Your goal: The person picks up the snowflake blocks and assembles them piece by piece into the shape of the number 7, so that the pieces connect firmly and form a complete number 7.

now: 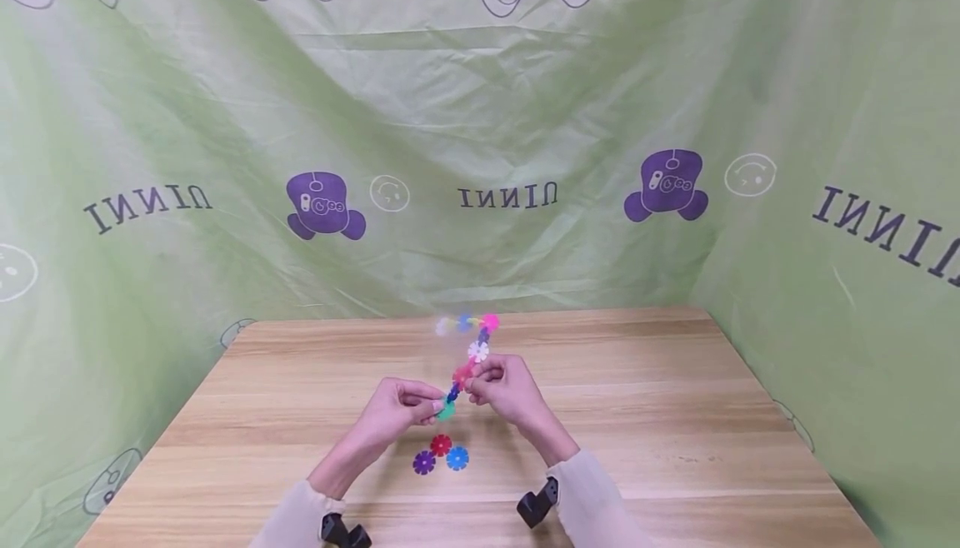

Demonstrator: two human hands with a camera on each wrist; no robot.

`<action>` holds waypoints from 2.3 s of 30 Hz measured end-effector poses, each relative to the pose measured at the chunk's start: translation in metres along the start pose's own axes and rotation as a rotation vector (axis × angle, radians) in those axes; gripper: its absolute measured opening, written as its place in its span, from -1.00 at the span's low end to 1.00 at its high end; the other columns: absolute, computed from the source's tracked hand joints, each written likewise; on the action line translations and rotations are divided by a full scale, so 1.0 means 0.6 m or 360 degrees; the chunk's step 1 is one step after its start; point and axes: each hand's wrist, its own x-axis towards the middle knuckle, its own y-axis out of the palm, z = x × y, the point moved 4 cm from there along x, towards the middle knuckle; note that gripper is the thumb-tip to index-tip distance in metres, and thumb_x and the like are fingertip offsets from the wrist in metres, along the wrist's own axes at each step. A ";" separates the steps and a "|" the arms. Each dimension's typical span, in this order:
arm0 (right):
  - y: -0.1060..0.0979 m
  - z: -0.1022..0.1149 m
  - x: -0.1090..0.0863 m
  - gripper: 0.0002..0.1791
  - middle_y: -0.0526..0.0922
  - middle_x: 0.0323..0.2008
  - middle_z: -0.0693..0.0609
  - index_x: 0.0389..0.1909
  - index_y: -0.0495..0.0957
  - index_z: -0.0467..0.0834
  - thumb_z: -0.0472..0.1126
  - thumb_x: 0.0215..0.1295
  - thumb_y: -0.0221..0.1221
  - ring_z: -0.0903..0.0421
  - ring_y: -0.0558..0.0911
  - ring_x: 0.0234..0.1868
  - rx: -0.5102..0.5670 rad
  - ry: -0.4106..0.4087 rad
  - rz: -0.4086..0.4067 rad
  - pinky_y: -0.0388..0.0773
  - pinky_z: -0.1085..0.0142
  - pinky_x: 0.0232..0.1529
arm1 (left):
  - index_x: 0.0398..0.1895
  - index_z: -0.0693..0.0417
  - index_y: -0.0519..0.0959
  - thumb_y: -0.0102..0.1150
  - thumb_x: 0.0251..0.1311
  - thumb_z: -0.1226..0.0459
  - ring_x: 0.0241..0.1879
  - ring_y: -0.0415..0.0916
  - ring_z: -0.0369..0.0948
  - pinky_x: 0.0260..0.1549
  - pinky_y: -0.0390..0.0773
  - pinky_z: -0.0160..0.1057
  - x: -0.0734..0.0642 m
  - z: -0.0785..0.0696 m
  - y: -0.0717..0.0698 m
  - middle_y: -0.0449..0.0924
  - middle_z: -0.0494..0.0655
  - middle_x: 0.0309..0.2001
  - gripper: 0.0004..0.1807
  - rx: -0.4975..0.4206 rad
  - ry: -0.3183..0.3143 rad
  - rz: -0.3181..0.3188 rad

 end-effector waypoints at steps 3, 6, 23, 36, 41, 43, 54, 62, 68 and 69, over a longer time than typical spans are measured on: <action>0.000 0.006 -0.002 -0.84 0.77 -0.20 -0.35 -0.12 0.61 -0.44 -0.40 0.38 0.24 0.07 0.75 -0.32 -0.0037 -0.0005 0.0005 0.81 0.15 -0.12 | -0.04 0.29 0.75 0.36 0.31 0.36 -0.32 0.73 -0.15 -0.13 0.81 -0.05 -0.001 0.001 0.003 0.83 0.08 -0.25 -0.78 -0.0004 0.0003 -0.0001; 0.000 0.010 -0.005 -0.86 0.78 -0.21 -0.32 -0.14 0.62 -0.40 -0.38 0.38 0.26 0.04 0.77 -0.31 -0.0062 -0.0002 -0.0006 0.81 0.06 -0.08 | -0.04 0.28 0.75 0.36 0.31 0.35 -0.29 0.75 -0.12 -0.13 0.80 -0.06 -0.001 0.003 0.003 0.84 0.09 -0.23 -0.78 -0.0008 0.0016 -0.0018; 0.001 0.006 -0.006 -0.90 0.77 -0.19 -0.31 -0.14 0.63 -0.36 -0.41 0.40 0.23 0.00 0.79 -0.25 0.0017 0.0032 -0.0074 0.81 0.16 -0.07 | -0.04 0.23 0.75 0.37 0.32 0.31 -0.27 0.76 -0.07 -0.10 0.78 0.03 0.002 -0.005 0.001 0.84 0.09 -0.22 -0.78 0.0049 0.0043 -0.0095; 0.004 0.000 -0.007 -0.79 0.80 -0.15 -0.21 -0.02 0.63 -0.37 -0.34 0.42 0.25 0.07 0.80 -0.20 0.0122 0.0055 0.0042 0.81 0.13 -0.01 | -0.03 0.29 0.74 0.34 0.34 0.36 -0.33 0.76 -0.18 -0.09 0.80 -0.03 0.003 -0.008 0.001 0.84 0.15 -0.21 -0.79 -0.0013 0.0062 -0.0101; 0.018 -0.001 -0.009 -0.75 0.79 -0.17 -0.21 -0.03 0.62 -0.41 -0.34 0.35 0.30 0.07 0.79 -0.21 0.0105 0.0046 0.0180 0.81 0.10 0.00 | -0.02 0.31 0.74 0.36 0.32 0.35 -0.25 0.80 -0.07 -0.11 0.80 -0.14 0.003 -0.008 0.001 0.84 0.18 -0.18 -0.76 -0.0043 0.0064 -0.0103; 0.021 -0.003 -0.010 -0.76 0.79 -0.18 -0.19 -0.05 0.63 -0.40 -0.34 0.34 0.31 0.08 0.79 -0.21 0.0094 0.0045 0.0206 0.81 0.10 -0.01 | -0.01 0.30 0.74 0.36 0.32 0.34 -0.25 0.80 -0.07 -0.12 0.80 -0.17 0.003 -0.008 0.001 0.84 0.18 -0.17 -0.75 -0.0043 0.0069 -0.0104; 0.020 -0.004 -0.010 -0.81 0.80 -0.22 -0.24 -0.09 0.67 -0.39 -0.38 0.33 0.32 0.05 0.82 -0.24 0.0032 0.0022 0.0182 0.82 0.11 -0.06 | 0.00 0.25 0.75 0.37 0.33 0.29 -0.15 0.80 0.08 -0.07 0.80 -0.16 0.010 -0.011 0.002 0.84 0.14 -0.13 -0.74 -0.0021 0.0108 -0.0081; 0.011 -0.001 -0.008 -0.81 0.80 -0.19 -0.20 -0.10 0.67 -0.35 -0.32 0.35 0.35 0.06 0.81 -0.23 0.0036 0.0057 0.0076 0.81 0.13 -0.04 | 0.10 0.21 0.70 0.45 0.25 0.22 -0.12 0.76 -0.14 -0.10 0.75 -0.28 0.005 0.003 -0.002 0.83 0.06 -0.11 -0.60 0.0241 0.0146 0.0085; 0.003 0.002 -0.007 -0.77 0.81 -0.18 -0.20 -0.07 0.65 -0.35 -0.30 0.34 0.36 -0.05 0.82 -0.17 0.0044 0.0072 0.0052 0.81 0.13 -0.04 | 0.05 0.22 0.71 0.50 0.19 0.21 -0.18 0.72 -0.22 -0.17 0.71 -0.35 -0.006 0.024 -0.005 0.83 -0.01 -0.15 -0.59 0.0441 0.0155 0.0227; 0.002 0.003 -0.007 -0.76 0.81 -0.18 -0.20 -0.07 0.65 -0.36 -0.31 0.34 0.36 -0.04 0.82 -0.17 0.0051 0.0071 0.0053 0.81 0.13 -0.04 | 0.04 0.20 0.72 0.51 0.18 0.21 -0.19 0.71 -0.24 -0.18 0.70 -0.36 -0.007 0.028 -0.006 0.83 -0.04 -0.17 -0.60 0.0479 0.0155 0.0232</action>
